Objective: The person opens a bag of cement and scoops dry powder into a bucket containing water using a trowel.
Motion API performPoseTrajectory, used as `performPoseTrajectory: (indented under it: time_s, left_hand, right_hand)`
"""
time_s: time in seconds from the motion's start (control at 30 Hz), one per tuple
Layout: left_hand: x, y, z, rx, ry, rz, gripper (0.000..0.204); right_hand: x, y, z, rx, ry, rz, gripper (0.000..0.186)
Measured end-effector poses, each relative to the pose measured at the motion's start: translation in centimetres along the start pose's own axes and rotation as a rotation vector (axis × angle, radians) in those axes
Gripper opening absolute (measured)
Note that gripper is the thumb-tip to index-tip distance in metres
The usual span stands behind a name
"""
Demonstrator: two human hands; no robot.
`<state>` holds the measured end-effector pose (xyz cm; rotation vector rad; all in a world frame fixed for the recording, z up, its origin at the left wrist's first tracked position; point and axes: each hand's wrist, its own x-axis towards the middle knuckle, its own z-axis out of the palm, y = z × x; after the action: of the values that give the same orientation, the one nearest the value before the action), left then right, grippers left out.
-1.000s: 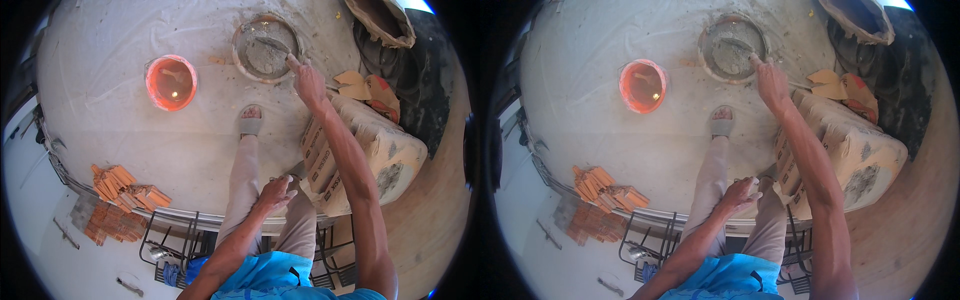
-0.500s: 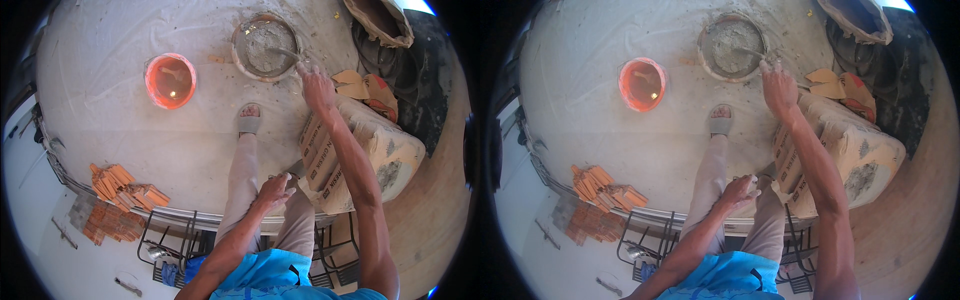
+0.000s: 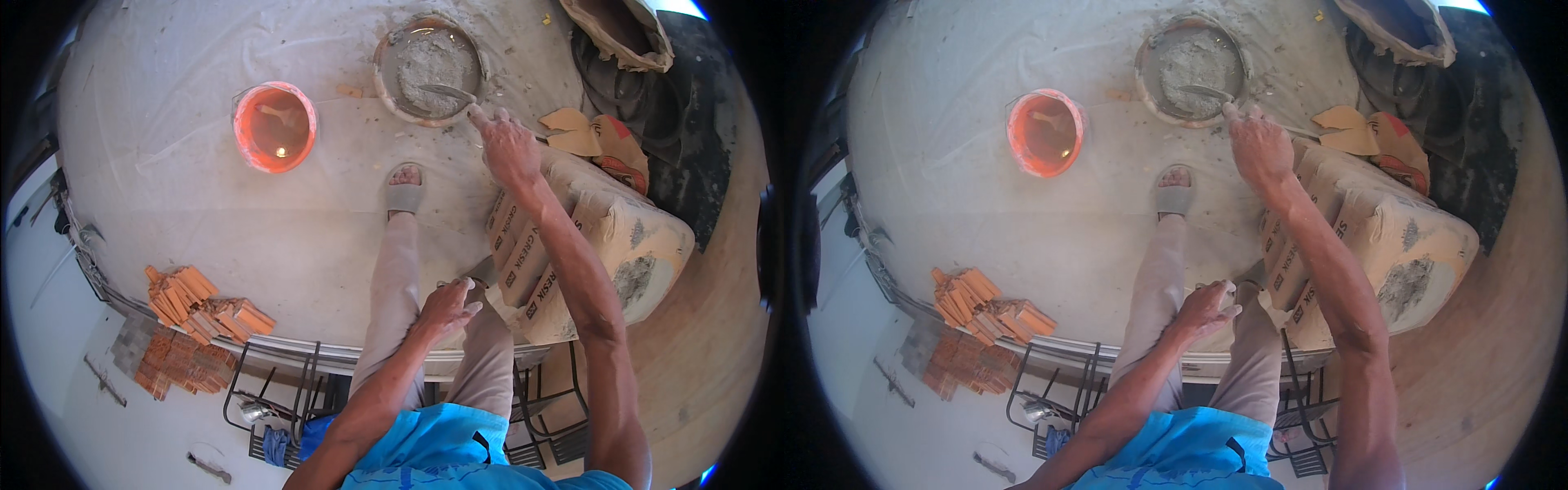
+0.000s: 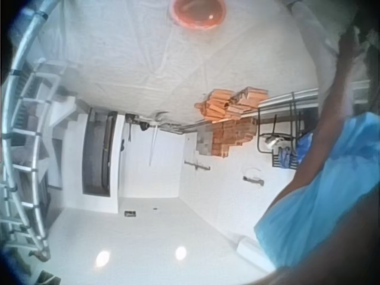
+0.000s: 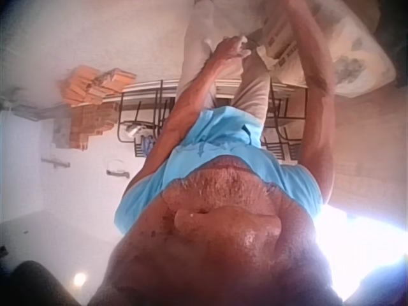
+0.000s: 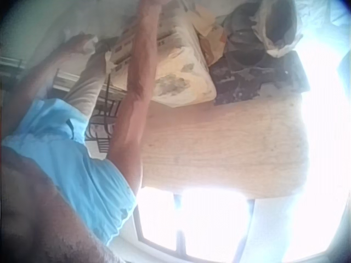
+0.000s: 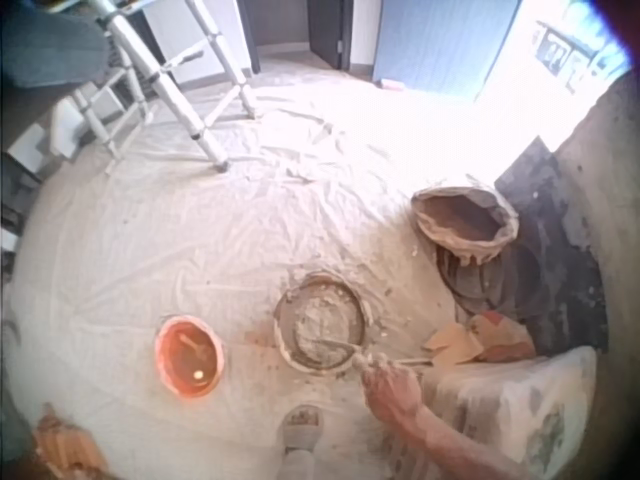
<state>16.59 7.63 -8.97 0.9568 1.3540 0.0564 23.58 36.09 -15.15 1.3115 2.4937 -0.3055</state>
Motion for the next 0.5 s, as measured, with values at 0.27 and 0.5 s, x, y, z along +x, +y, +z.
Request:
performPoseTrajectory:
  time_s: [0.27, 0.5]
  left_hand:
    - [0.3, -0.6, 0.7, 0.029, 0.004, 0.013, 0.052]
    - [0.4, -0.2, 0.3, 0.069, -0.070, 0.006, 0.049]
  right_hand:
    - [0.9, -2.4, 0.8, 0.160, 0.024, 0.077, 0.057]
    - [-2.3, -1.7, 0.6, 0.377, 0.039, 0.223, 0.057]
